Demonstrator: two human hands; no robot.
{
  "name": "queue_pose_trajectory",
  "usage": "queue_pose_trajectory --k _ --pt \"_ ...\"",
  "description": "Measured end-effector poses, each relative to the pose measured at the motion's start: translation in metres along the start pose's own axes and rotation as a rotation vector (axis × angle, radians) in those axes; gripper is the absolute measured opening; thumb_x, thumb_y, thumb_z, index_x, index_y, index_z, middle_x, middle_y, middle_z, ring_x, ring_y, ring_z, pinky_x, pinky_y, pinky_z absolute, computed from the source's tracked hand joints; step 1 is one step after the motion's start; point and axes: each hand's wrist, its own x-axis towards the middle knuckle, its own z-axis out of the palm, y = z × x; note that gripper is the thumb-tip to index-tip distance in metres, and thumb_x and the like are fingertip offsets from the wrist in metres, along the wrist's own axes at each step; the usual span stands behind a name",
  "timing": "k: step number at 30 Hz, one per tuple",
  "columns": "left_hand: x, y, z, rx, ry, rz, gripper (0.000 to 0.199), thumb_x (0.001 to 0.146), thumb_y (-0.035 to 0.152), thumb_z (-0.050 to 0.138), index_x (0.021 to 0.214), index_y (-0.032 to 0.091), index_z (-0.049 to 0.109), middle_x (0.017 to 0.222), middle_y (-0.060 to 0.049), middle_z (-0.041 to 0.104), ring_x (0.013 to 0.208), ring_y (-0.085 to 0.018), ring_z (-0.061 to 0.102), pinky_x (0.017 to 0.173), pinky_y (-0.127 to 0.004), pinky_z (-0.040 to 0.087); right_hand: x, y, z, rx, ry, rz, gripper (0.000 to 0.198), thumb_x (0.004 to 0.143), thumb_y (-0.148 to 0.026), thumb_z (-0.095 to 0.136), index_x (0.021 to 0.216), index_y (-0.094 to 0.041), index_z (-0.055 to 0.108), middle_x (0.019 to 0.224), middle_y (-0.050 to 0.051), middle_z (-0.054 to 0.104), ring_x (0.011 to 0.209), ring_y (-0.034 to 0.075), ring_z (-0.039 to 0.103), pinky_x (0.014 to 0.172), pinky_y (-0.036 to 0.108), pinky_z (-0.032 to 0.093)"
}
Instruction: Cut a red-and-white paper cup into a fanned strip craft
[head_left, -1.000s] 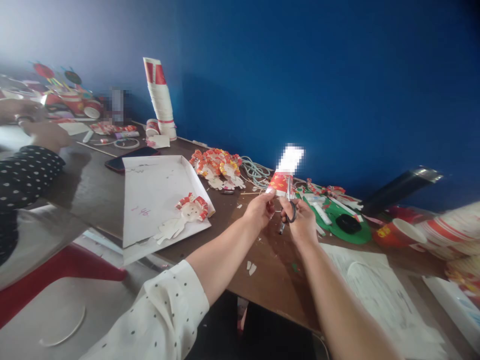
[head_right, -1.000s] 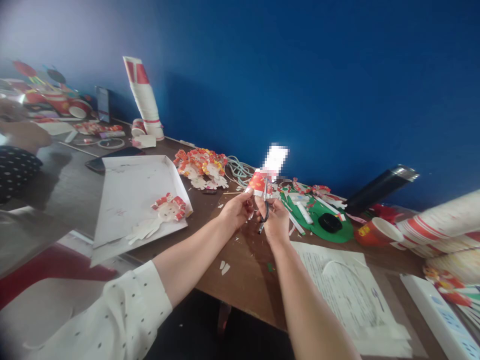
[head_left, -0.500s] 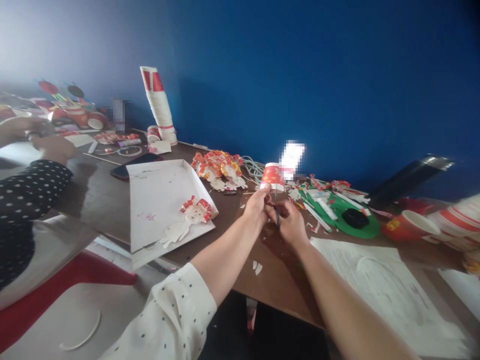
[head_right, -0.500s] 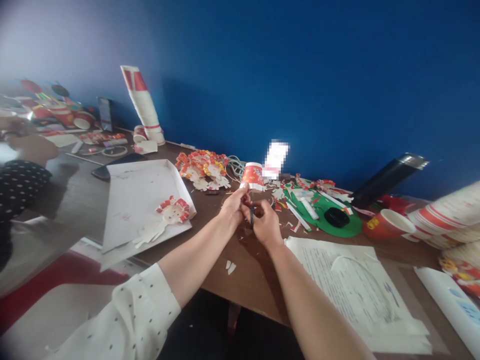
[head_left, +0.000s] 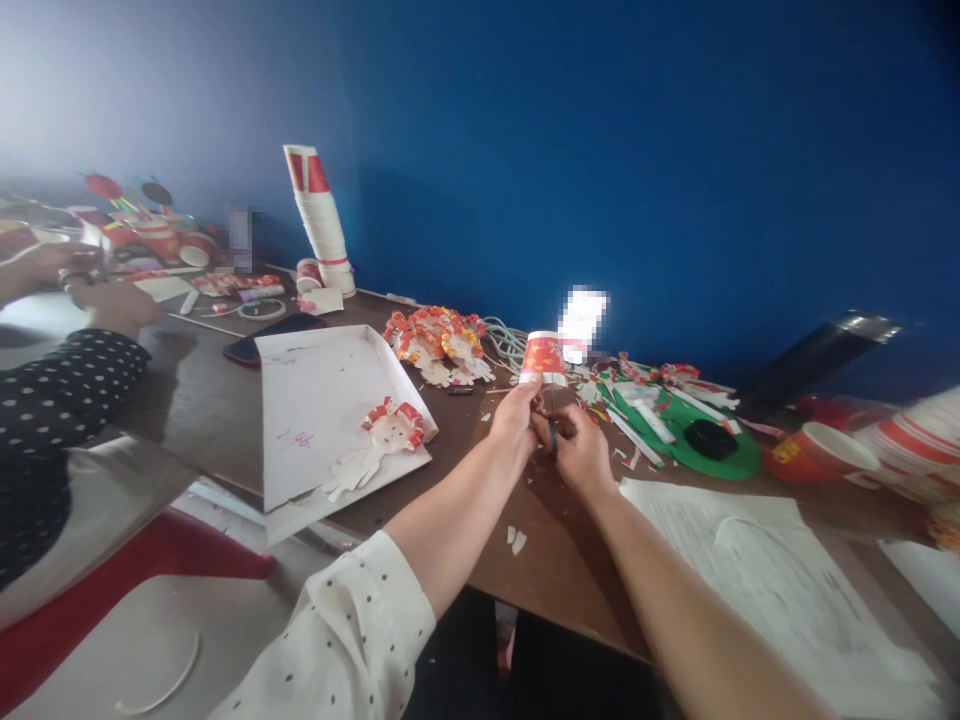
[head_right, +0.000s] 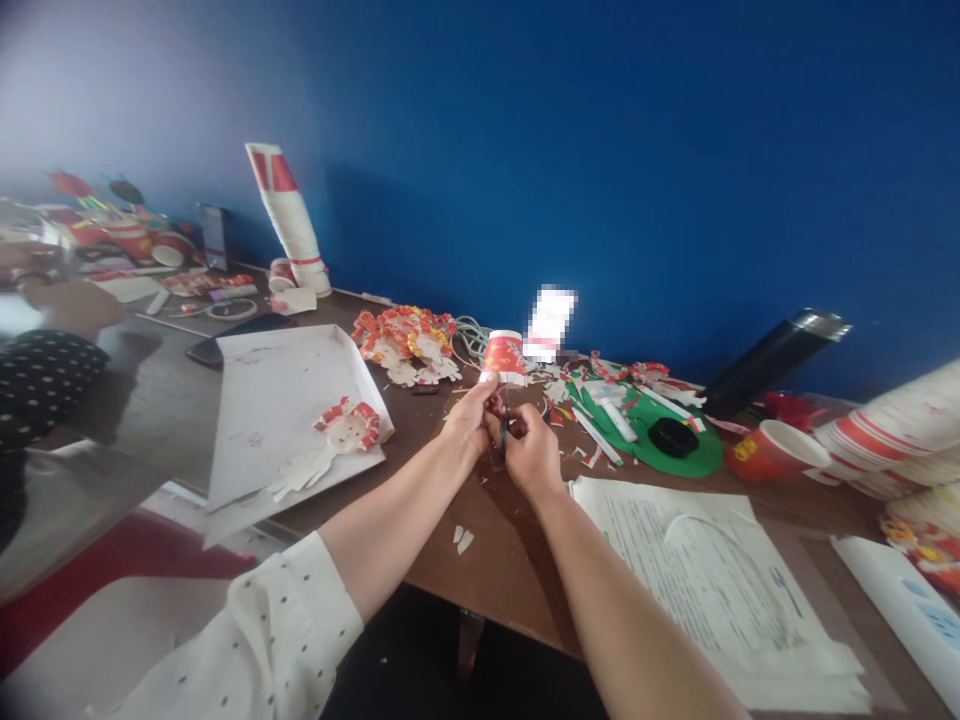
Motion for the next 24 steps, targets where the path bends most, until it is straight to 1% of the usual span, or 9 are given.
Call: queue_pose_trajectory --k 2,6,13,16,19,21,24 --pt "0.0009 -0.0002 -0.001 -0.003 0.001 0.007 0.025 0.076 0.025 0.073 0.064 0.013 0.054 0.05 0.005 0.043 0.04 -0.003 0.039 0.041 -0.016 0.032 0.0007 0.0007 0.0002 -0.01 0.01 -0.007 0.035 0.073 -0.054 0.069 0.082 -0.021 0.061 0.061 -0.002 0.061 0.055 0.014 0.05 0.052 0.024 0.037" --pt "0.0012 -0.0004 -0.0014 0.018 -0.042 0.008 0.027 0.078 0.027 0.071 0.063 0.013 0.053 0.05 0.005 0.043 0.04 -0.003 0.039 0.041 -0.016 0.031 0.001 0.0001 0.0002 -0.045 0.023 -0.022 0.034 0.074 -0.053 0.067 0.082 -0.021 0.061 0.06 -0.002 0.06 0.056 0.014 0.051 0.054 0.024 0.037" --pt "-0.0035 0.0014 0.0017 0.021 -0.039 0.014 0.028 0.081 0.028 0.069 0.063 0.013 0.053 0.049 0.005 0.042 0.042 -0.004 0.036 0.042 -0.016 0.03 -0.0015 -0.0033 0.0023 -0.078 0.049 -0.039 0.034 0.076 -0.054 0.063 0.082 -0.02 0.062 0.056 -0.001 0.06 0.053 0.015 0.052 0.054 0.025 0.038" --pt "-0.0028 0.0017 0.0012 0.026 -0.047 -0.006 0.028 0.081 0.029 0.069 0.065 0.013 0.053 0.049 0.004 0.043 0.042 -0.004 0.037 0.042 -0.016 0.031 -0.0021 -0.0028 0.0031 -0.068 0.049 -0.029 0.035 0.075 -0.054 0.064 0.083 -0.02 0.062 0.058 0.0 0.062 0.053 0.015 0.053 0.054 0.025 0.039" --pt "-0.0014 0.0011 0.0005 0.01 -0.046 -0.008 0.025 0.081 0.025 0.069 0.065 0.014 0.053 0.049 0.004 0.044 0.041 -0.004 0.039 0.042 -0.015 0.032 -0.001 -0.0026 0.0026 -0.063 0.06 -0.018 0.035 0.075 -0.054 0.066 0.083 -0.02 0.063 0.062 0.001 0.065 0.056 0.016 0.056 0.056 0.026 0.041" --pt "-0.0019 0.0005 0.0001 0.004 -0.044 -0.03 0.025 0.081 0.024 0.068 0.065 0.014 0.053 0.048 0.005 0.045 0.039 -0.004 0.039 0.041 -0.016 0.032 0.0005 -0.0036 0.0015 -0.056 0.073 -0.016 0.035 0.074 -0.054 0.066 0.083 -0.02 0.063 0.065 0.002 0.067 0.058 0.017 0.058 0.058 0.026 0.042" --pt "-0.0056 0.0004 0.0002 0.04 -0.071 -0.116 0.026 0.083 0.028 0.066 0.064 0.015 0.052 0.045 0.004 0.045 0.035 -0.005 0.039 0.038 -0.018 0.031 0.0025 -0.0062 -0.0008 -0.04 0.095 -0.023 0.036 0.074 -0.055 0.066 0.081 -0.02 0.063 0.07 0.004 0.069 0.062 0.019 0.061 0.06 0.028 0.043"
